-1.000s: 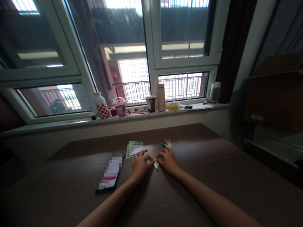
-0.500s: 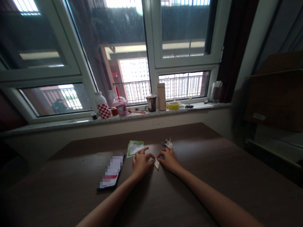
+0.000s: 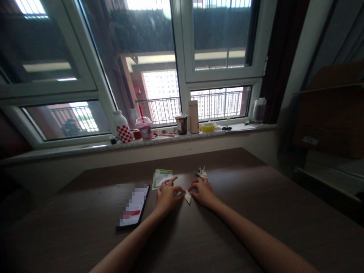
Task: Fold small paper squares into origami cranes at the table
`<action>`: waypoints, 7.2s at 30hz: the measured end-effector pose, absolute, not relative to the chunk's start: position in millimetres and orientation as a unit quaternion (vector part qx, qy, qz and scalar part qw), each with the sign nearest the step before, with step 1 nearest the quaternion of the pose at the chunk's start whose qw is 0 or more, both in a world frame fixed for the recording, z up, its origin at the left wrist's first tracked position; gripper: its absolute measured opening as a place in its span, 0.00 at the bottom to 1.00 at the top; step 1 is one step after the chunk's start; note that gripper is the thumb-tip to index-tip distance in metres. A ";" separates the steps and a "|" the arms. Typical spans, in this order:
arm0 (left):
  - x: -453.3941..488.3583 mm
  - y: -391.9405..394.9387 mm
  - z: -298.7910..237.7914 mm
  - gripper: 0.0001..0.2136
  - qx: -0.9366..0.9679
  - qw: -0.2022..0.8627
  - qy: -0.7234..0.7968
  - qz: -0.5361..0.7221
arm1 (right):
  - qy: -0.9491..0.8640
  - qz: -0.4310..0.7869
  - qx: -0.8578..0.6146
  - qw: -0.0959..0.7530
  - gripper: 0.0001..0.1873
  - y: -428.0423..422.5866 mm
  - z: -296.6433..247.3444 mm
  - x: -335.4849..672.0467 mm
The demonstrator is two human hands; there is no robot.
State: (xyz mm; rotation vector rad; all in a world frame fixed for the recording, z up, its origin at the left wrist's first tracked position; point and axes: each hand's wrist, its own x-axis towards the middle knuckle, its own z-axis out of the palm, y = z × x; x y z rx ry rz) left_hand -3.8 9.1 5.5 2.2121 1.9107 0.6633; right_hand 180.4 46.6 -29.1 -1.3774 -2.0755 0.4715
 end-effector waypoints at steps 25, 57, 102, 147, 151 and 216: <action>-5.9 -0.9 0.8 0.16 0.774 0.074 0.604 0.173 | -0.817 0.204 -0.461 0.281 0.15 40.2 -23.7 190.9; 6.1 11.5 -4.8 0.06 0.732 0.060 0.642 0.218 | -0.775 0.182 -0.508 0.329 0.06 45.5 -33.5 180.5; -9.6 12.4 1.5 0.10 0.789 0.041 0.592 0.160 | -0.805 0.200 -0.461 0.315 0.08 47.9 -30.8 190.4; -17.2 10.5 1.8 0.10 0.781 0.093 0.601 0.141 | -0.824 0.175 -0.466 0.270 0.26 27.6 -20.6 190.1; -18.6 12.1 0.5 0.11 0.785 0.100 0.597 0.133 | -0.826 0.171 -0.468 0.264 0.29 28.0 -22.9 190.2; -9.1 7.3 -7.0 0.05 0.767 0.064 0.589 0.249 | -0.849 0.079 -0.393 0.344 0.06 35.6 -32.4 185.9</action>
